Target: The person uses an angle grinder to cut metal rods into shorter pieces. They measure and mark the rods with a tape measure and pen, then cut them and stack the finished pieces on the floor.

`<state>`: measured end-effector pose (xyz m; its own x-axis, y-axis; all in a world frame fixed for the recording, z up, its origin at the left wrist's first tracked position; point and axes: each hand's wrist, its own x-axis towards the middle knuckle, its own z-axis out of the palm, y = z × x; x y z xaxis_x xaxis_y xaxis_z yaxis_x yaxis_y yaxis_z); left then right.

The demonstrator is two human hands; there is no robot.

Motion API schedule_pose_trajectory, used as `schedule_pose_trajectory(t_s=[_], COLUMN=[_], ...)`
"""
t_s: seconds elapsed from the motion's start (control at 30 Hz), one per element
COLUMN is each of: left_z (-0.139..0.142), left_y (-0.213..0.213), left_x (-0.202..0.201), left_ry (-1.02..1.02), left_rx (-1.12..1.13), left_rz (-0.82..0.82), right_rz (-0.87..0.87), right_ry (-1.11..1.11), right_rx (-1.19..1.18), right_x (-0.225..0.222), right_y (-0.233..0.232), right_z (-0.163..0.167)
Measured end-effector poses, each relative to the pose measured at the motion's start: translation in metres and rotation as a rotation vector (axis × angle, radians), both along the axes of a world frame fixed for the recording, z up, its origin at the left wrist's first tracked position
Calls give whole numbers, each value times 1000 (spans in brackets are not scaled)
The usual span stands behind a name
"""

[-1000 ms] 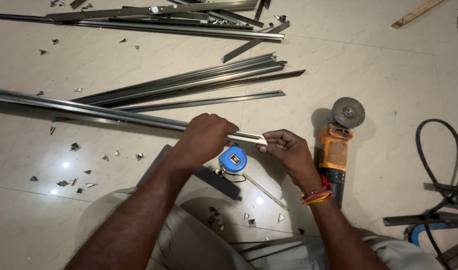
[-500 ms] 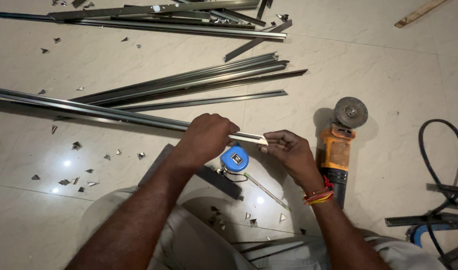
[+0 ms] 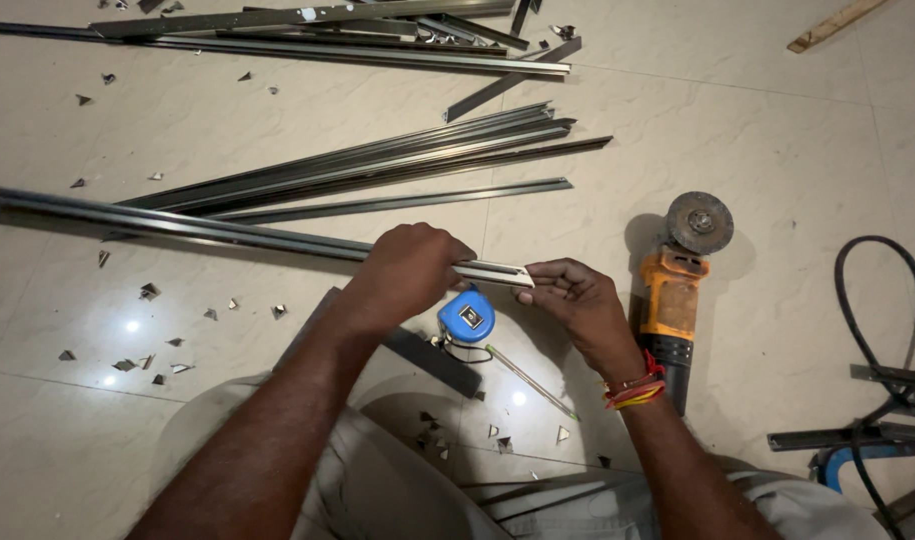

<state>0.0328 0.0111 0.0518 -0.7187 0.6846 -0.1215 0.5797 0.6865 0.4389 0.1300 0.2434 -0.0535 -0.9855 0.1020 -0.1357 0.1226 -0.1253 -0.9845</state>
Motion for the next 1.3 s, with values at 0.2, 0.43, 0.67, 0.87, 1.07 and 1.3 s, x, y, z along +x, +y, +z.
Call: schedule_pose_trajectory(t_s=[0.2, 0.43, 0.67, 0.87, 1.07, 1.3], left_z=[3, -2, -4, -8, -11, -20], left_y=[-1, 0, 0, 0, 0, -4], left_x=[2, 1, 2, 1, 0, -3], left_ry=[-21, 69, 78, 124, 146, 35], left_rx=[3, 14, 8, 9, -6, 137], left_rz=[14, -29, -31, -58, -86, -123], right_rz=[2, 11, 14, -8, -16, -77], right_ry=[-11, -16, -25, -19, -11, -30], right_rx=[5, 2, 25, 132, 107, 74], right_x=[0, 0, 1, 2, 3, 2], right_y=[-2, -4, -4, -6, -8, -6], right_z=[1, 9, 10, 10, 15, 18])
